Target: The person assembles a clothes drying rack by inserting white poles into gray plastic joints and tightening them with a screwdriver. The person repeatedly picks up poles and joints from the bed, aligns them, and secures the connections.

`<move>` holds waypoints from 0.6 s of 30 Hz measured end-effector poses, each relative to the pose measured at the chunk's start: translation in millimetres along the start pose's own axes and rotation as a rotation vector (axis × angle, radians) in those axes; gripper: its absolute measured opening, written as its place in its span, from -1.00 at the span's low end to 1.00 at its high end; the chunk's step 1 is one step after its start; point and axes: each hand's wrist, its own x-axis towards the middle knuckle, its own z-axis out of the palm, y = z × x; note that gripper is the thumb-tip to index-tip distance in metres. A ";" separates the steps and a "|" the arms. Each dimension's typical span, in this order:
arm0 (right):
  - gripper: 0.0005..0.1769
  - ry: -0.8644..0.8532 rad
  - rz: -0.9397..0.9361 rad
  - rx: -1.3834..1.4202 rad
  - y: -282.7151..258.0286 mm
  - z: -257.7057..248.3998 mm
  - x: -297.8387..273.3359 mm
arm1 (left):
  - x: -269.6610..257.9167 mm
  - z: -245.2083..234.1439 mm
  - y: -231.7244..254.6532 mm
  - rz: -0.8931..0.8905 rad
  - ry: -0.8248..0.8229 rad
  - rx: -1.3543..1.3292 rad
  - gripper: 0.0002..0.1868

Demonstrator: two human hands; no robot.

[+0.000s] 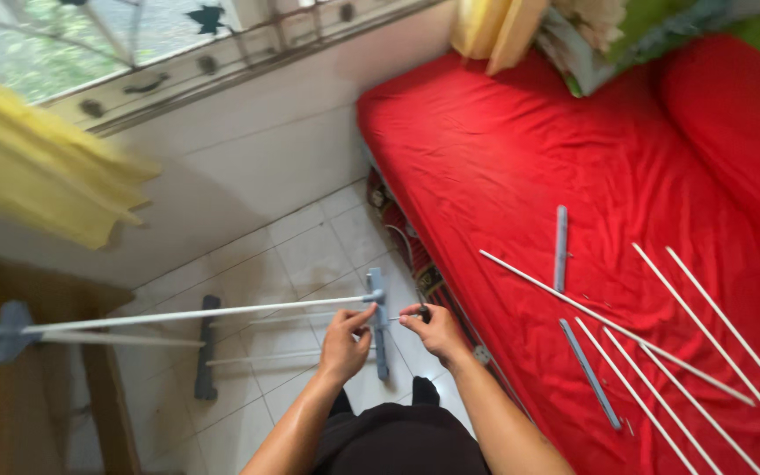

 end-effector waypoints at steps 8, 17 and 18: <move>-0.78 0.234 -0.002 0.103 37.8 -35.5 -5.5 | 1.3 6.3 58.4 0.456 0.274 0.279 -0.69; -0.81 0.621 0.062 0.302 139.1 -118.9 -46.4 | -3.2 48.5 100.0 0.526 -0.248 0.151 -0.80; -0.82 0.665 0.070 0.327 153.6 -130.4 -54.2 | -4.6 55.5 102.7 0.532 -0.272 0.146 -0.80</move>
